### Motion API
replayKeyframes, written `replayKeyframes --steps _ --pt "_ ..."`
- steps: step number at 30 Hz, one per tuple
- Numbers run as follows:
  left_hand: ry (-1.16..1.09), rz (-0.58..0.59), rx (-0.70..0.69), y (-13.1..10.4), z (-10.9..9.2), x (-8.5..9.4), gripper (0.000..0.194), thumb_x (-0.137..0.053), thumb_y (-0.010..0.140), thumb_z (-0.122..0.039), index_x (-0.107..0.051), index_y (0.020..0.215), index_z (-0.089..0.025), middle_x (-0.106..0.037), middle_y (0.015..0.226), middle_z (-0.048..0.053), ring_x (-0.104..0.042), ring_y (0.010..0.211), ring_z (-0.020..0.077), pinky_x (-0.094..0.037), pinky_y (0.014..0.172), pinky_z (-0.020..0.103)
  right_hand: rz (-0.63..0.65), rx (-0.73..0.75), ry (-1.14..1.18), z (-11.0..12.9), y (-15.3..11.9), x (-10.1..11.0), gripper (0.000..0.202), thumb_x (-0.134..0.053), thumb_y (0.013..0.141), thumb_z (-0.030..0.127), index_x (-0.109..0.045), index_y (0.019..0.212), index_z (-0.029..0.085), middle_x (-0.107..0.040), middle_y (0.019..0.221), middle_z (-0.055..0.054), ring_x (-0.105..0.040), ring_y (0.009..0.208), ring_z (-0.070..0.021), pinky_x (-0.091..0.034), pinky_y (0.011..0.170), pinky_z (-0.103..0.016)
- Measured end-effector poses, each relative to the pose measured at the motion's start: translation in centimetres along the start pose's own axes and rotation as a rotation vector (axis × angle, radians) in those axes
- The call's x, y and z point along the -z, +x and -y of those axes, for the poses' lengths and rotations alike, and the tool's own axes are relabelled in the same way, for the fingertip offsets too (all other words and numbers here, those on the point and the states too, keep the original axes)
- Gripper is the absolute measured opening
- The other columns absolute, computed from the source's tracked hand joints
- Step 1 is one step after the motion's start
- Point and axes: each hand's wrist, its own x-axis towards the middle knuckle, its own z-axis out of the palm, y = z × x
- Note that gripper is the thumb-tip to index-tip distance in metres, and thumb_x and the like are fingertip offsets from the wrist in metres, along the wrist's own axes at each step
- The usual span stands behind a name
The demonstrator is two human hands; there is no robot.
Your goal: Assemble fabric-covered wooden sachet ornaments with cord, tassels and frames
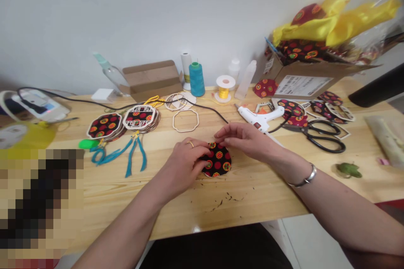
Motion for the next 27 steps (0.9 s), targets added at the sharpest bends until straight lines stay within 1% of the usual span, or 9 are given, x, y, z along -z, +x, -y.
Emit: replayKeyframes --steps 3,7,10,14,17,20,22,25,27 --pt "0.011 -0.006 -0.006 0.01 0.13 -0.08 0.016 -0.057 0.081 -0.014 -0.067 0.093 -0.02 -0.067 0.107 0.003 -0.055 0.098 0.0205 -0.043 0.087 0.04 -0.005 -0.004 -0.011 -0.04 0.03 0.05 0.016 -0.057 0.073 0.008 -0.061 0.087 0.016 -0.067 0.09 -0.005 -0.065 0.082 -0.0151 -0.05 0.086 -0.036" --pt "0.024 -0.05 -0.018 0.04 0.09 0.11 0.014 -0.059 0.08 -0.014 -0.067 0.091 -0.019 -0.067 0.104 0.005 -0.056 0.097 0.0202 -0.044 0.086 0.038 -0.044 0.022 0.054 0.39 -0.14 0.07 0.014 -0.056 0.075 0.009 -0.061 0.086 0.015 -0.067 0.088 -0.004 -0.065 0.082 -0.0139 -0.05 0.087 -0.036" --pt "0.033 -0.064 -0.034 0.01 0.05 0.1 0.016 -0.062 0.078 -0.012 -0.068 0.091 -0.018 -0.067 0.103 0.006 -0.057 0.096 0.0198 -0.045 0.085 0.036 0.007 0.032 0.057 0.6 -0.29 0.11 0.013 -0.056 0.074 0.009 -0.062 0.084 0.016 -0.067 0.087 -0.003 -0.065 0.081 -0.0137 -0.052 0.086 -0.035" --pt "0.022 -0.043 -0.061 -0.01 0.05 -0.01 0.019 -0.063 0.076 -0.01 -0.068 0.092 -0.018 -0.067 0.103 0.005 -0.057 0.096 0.0188 -0.046 0.085 0.033 0.1 0.003 -0.012 0.4 -0.3 0.2 0.016 -0.054 0.074 0.008 -0.062 0.085 0.016 -0.067 0.083 -0.003 -0.065 0.081 -0.014 -0.053 0.083 -0.034" --pt "0.022 -0.028 -0.054 0.01 0.06 0.16 0.019 -0.063 0.075 -0.01 -0.067 0.092 -0.019 -0.067 0.104 0.004 -0.057 0.096 0.0187 -0.046 0.085 0.033 0.112 -0.027 -0.076 0.27 -0.27 0.24 0.017 -0.053 0.074 0.007 -0.062 0.085 0.015 -0.068 0.083 -0.004 -0.065 0.081 -0.0145 -0.053 0.081 -0.034" --pt "0.018 -0.021 -0.022 0.04 0.02 0.5 0.017 -0.062 0.077 -0.013 -0.067 0.092 -0.02 -0.067 0.101 0.004 -0.058 0.095 0.0187 -0.046 0.085 0.033 0.106 -0.002 -0.06 0.46 -0.42 0.27 0.016 -0.054 0.073 0.008 -0.063 0.085 0.015 -0.068 0.083 -0.004 -0.065 0.082 -0.0151 -0.053 0.08 -0.033" --pt "0.001 -0.007 -0.006 0.04 -0.04 0.64 0.016 -0.061 0.079 -0.015 -0.068 0.091 -0.021 -0.068 0.096 0.003 -0.059 0.092 0.0182 -0.047 0.083 0.033 0.153 0.011 -0.013 0.62 -0.61 0.3 0.016 -0.056 0.073 0.009 -0.063 0.087 0.015 -0.068 0.085 -0.004 -0.066 0.083 -0.0155 -0.053 0.08 -0.032" --pt "-0.04 0.045 -0.02 0.04 -0.08 0.58 0.015 -0.057 0.081 -0.016 -0.068 0.087 -0.023 -0.068 0.088 0.002 -0.06 0.086 0.0169 -0.047 0.076 0.031 0.301 -0.005 0.053 0.6 -0.83 0.33 0.017 -0.055 0.075 0.011 -0.062 0.091 0.014 -0.069 0.091 -0.006 -0.066 0.085 -0.0152 -0.053 0.08 -0.032" --pt "-0.051 0.078 -0.037 0.04 -0.03 0.44 0.015 -0.056 0.081 -0.015 -0.069 0.083 -0.024 -0.068 0.086 0.001 -0.059 0.084 0.0164 -0.047 0.073 0.03 0.374 -0.011 0.041 0.38 -0.86 0.32 0.018 -0.054 0.077 0.01 -0.061 0.093 0.013 -0.068 0.095 -0.007 -0.066 0.086 -0.0145 -0.052 0.08 -0.031"
